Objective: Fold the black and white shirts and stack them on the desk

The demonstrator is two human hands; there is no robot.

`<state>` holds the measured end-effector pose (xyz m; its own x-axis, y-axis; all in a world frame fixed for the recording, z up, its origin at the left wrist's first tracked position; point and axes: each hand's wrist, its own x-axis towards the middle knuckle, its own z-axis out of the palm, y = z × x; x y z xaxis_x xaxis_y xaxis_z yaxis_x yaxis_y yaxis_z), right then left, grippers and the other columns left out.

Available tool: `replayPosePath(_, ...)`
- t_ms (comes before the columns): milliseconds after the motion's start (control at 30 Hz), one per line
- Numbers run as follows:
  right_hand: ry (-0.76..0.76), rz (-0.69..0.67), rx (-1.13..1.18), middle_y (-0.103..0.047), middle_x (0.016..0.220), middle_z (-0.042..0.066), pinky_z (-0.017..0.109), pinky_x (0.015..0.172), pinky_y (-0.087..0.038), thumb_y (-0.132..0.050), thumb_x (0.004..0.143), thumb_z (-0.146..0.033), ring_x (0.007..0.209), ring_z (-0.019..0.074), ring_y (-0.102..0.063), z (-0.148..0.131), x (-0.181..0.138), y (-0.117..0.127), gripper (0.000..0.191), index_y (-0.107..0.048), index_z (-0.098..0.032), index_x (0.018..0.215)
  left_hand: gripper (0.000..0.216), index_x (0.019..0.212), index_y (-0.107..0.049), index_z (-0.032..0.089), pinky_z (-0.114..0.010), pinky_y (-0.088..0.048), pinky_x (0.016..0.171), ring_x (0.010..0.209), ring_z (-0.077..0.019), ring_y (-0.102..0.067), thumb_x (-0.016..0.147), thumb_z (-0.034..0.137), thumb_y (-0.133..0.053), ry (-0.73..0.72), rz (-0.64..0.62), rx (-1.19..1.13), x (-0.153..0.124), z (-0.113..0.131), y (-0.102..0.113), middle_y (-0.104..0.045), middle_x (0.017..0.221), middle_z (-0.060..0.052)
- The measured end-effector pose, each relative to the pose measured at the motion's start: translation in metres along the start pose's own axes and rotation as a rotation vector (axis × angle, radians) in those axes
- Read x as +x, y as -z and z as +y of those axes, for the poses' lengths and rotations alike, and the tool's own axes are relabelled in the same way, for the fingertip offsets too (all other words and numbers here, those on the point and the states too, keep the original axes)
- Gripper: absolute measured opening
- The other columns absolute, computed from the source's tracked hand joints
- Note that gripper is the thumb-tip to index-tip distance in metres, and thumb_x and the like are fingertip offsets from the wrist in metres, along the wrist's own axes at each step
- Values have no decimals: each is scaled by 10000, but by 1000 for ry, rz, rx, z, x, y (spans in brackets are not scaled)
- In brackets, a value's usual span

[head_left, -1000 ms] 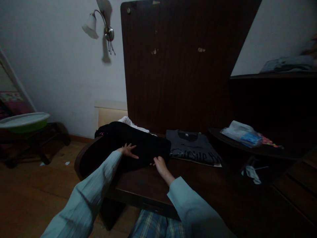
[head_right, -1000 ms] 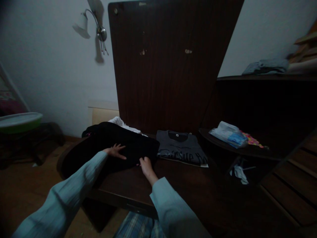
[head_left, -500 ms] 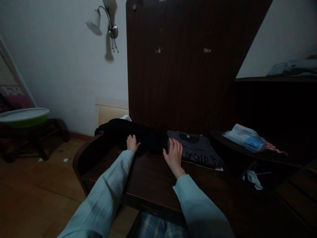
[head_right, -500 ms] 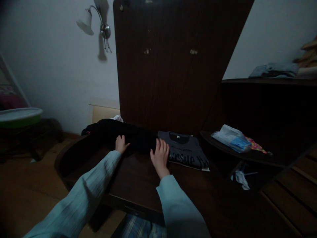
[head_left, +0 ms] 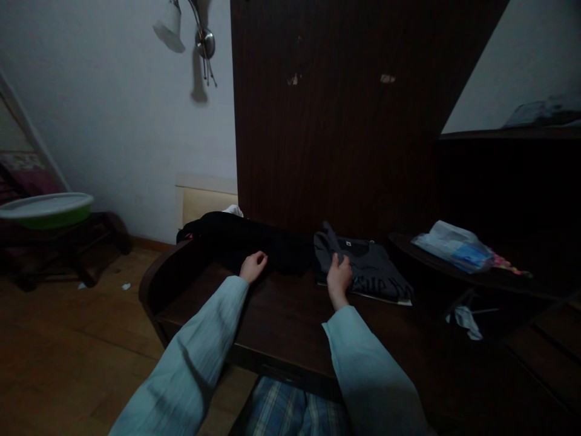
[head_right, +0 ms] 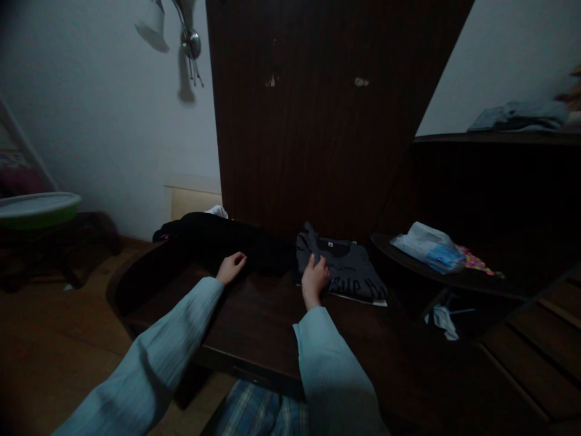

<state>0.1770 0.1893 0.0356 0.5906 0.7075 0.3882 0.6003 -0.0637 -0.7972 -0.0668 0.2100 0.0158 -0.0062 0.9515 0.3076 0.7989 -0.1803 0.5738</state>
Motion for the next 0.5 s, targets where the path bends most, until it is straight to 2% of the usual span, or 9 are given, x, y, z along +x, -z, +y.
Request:
replayPosePath(100, -234, 172, 435, -553, 1165, 184, 329, 885, -402, -348, 826, -372, 1069, 222, -520, 8, 12, 8, 478, -475, -65, 1170, 418, 1191, -503, 166, -262, -353, 964, 1141, -168, -482, 823, 354, -442, -144, -70, -73, -5, 7, -8, -539, 1240, -66)
replayPosePath(167, -398, 265, 762, -518, 1230, 141, 316, 914, -401, -328, 825, -400, 1094, 181, -510, 16, 22, 14, 501, -447, -96, 1204, 510, 1278, -424, 178, -285, -311, 1012, 1212, -180, -414, 822, 405, -441, -201, -130, -62, -9, 14, -13, -457, 1327, -59)
replayPosePath(200, -473, 267, 934, -529, 1225, 119, 323, 920, -405, -312, 828, -415, 1078, 168, -523, 20, 27, 17, 498, -455, -117, 1201, 535, 1297, -404, 183, -296, -303, 1020, 1224, -186, -401, 822, 427, -435, -229, -162, -43, -10, 18, -16, -440, 1343, -57)
replayPosePath(267, -561, 159, 1259, -600, 1132, 75, 351, 913, -422, -318, 825, -425, 1003, 157, -571, 28, 35, 23, 456, -519, -162, 1138, 557, 1312, -389, 192, -317, -302, 1022, 1222, -202, -404, 820, 450, -433, -290, -216, 10, -14, 27, -20, -443, 1341, -59)
replayPosePath(333, -551, -17, 1502, -662, 1002, 36, 378, 900, -436, -376, 802, -403, 924, 154, -604, 32, 39, 29, 374, -589, -202, 1035, 553, 1310, -396, 197, -337, -310, 1014, 1209, -217, -417, 821, 452, -434, -337, -251, 60, -16, 36, -23, -463, 1323, -64)
replayPosePath(400, -500, -141, 1622, -685, 929, 10, 394, 898, -436, -417, 777, -364, 897, 152, -613, 32, 37, 32, 304, -627, -230, 952, 540, 1301, -412, 202, -354, -317, 1006, 1204, -230, -421, 823, 452, -433, -354, -260, 88, -17, 42, -25, -474, 1313, -68)
replayPosePath(500, -485, -277, 1614, -693, 905, 15, 418, 894, -435, -395, 773, -350, 918, 174, -611, 22, 21, 33, 301, -654, -235, 874, 525, 1290, -427, 197, -362, -325, 1000, 1197, -238, -426, 828, 446, -432, -354, -249, 74, -17, 45, -28, -479, 1307, -75)
